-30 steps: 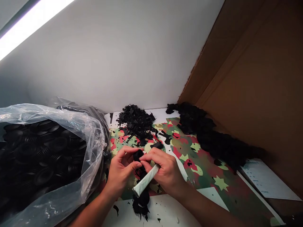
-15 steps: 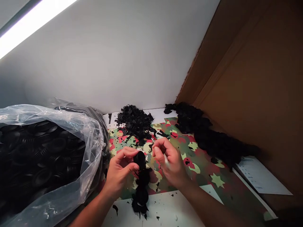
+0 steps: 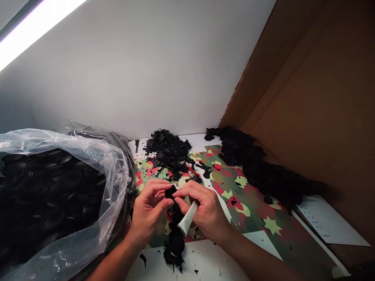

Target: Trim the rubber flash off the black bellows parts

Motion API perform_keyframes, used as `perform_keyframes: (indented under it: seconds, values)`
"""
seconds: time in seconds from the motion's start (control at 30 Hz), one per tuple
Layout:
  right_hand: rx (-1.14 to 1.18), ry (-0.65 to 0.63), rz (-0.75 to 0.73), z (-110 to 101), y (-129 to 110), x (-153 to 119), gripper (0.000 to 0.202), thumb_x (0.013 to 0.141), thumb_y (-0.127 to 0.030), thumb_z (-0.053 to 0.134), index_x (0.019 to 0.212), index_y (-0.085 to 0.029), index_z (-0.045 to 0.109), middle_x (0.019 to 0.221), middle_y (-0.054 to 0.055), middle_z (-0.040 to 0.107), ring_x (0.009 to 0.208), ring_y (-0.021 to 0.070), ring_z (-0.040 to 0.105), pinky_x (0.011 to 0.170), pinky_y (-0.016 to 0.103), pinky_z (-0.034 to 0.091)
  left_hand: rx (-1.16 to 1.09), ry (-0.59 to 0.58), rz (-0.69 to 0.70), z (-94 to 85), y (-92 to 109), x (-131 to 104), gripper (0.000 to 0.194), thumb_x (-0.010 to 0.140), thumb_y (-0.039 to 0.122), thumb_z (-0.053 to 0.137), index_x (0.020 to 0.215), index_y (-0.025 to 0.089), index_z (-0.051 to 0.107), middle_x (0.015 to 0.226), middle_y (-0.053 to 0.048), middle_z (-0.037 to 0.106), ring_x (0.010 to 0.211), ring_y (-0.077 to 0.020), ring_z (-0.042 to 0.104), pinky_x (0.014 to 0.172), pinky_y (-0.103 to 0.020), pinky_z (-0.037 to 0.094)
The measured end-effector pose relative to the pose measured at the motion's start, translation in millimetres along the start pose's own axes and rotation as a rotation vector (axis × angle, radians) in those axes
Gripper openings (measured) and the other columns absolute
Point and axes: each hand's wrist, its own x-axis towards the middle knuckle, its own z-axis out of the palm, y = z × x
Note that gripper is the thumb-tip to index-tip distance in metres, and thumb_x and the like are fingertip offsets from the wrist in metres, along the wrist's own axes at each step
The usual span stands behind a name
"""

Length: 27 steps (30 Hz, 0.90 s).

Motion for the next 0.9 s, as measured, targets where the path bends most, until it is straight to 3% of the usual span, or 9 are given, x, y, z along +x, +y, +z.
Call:
perform_keyframes:
  seconds: [0.17, 0.33, 0.53, 0.67, 0.77, 0.83, 0.9]
  values:
    - [-0.096, -0.003, -0.056, -1.4, -0.1, -1.0, 0.015, 0.087, -0.012, 0.061, 0.079, -0.021, 0.069, 0.072, 0.001, 0.066, 0.062, 0.0143, 0.063, 0.057, 0.025, 0.049, 0.122, -0.027, 0.103, -1.9, 0.4, -1.1, 0.018, 0.077, 0.025, 0.083, 0.095, 0.028, 0.083, 0.107, -0.010, 0.070, 0.104, -0.0259, 0.067, 0.086, -0.034, 0.060]
    - [-0.109, -0.003, -0.027, 0.8, -3.1, -1.3, 0.017, 0.085, -0.009, 0.057, 0.074, -0.021, 0.063, 0.068, -0.002, 0.061, 0.056, 0.0114, 0.056, 0.054, 0.023, 0.045, 0.160, -0.026, 0.260, -3.1, -8.7, -4.7, 0.022, 0.078, 0.013, 0.081, 0.096, 0.027, 0.081, 0.103, -0.009, 0.073, 0.100, -0.0233, 0.070, 0.086, -0.033, 0.061]
    - [-0.096, 0.080, 0.038, -2.2, 9.2, 3.6, 0.015, 0.086, -0.013, 0.053, 0.074, -0.021, 0.057, 0.069, -0.002, 0.059, 0.055, 0.0108, 0.049, 0.052, 0.022, 0.040, 0.070, -0.006, 0.466, -1.4, -1.7, -6.9, 0.029, 0.084, 0.005, 0.074, 0.106, 0.025, 0.073, 0.107, -0.005, 0.071, 0.103, -0.0206, 0.072, 0.086, -0.030, 0.061]
    - [0.017, 0.095, 0.168, -10.5, 16.0, 6.4, 0.017, 0.094, -0.024, 0.045, 0.077, -0.023, 0.048, 0.064, -0.005, 0.049, 0.053, 0.0113, 0.043, 0.049, 0.023, 0.036, 0.015, -0.011, 0.445, -2.0, 8.0, -2.4, 0.018, 0.088, 0.013, 0.073, 0.102, 0.024, 0.071, 0.105, -0.005, 0.070, 0.103, -0.0203, 0.073, 0.086, -0.028, 0.060]
    - [0.050, 0.068, 0.149, -14.4, 12.5, 5.9, 0.030, 0.100, -0.029, 0.037, 0.071, -0.024, 0.041, 0.060, -0.006, 0.040, 0.051, 0.0111, 0.038, 0.048, 0.023, 0.033, 0.009, -0.030, 0.381, -3.1, 5.6, 0.5, 0.012, 0.089, 0.019, 0.073, 0.100, 0.024, 0.070, 0.104, -0.004, 0.070, 0.103, -0.0195, 0.073, 0.087, -0.028, 0.059]
    - [0.037, 0.034, 0.098, -14.6, 8.3, 5.1, 0.032, 0.102, -0.029, 0.041, 0.070, -0.023, 0.045, 0.060, -0.005, 0.044, 0.051, 0.0106, 0.042, 0.048, 0.022, 0.036, 0.019, -0.050, 0.347, -4.2, 1.1, 1.0, 0.012, 0.090, 0.021, 0.072, 0.101, 0.024, 0.070, 0.105, -0.005, 0.070, 0.104, -0.0195, 0.072, 0.087, -0.028, 0.059]
    - [0.020, 0.026, -0.003, -13.1, 5.0, 4.3, 0.023, 0.100, -0.026, 0.050, 0.079, -0.021, 0.059, 0.067, -0.002, 0.057, 0.057, 0.0116, 0.053, 0.053, 0.022, 0.043, 0.038, -0.058, 0.331, -5.2, -2.9, 0.6, 0.014, 0.089, 0.021, 0.073, 0.102, 0.025, 0.071, 0.106, -0.005, 0.070, 0.104, -0.0197, 0.071, 0.087, -0.028, 0.058]
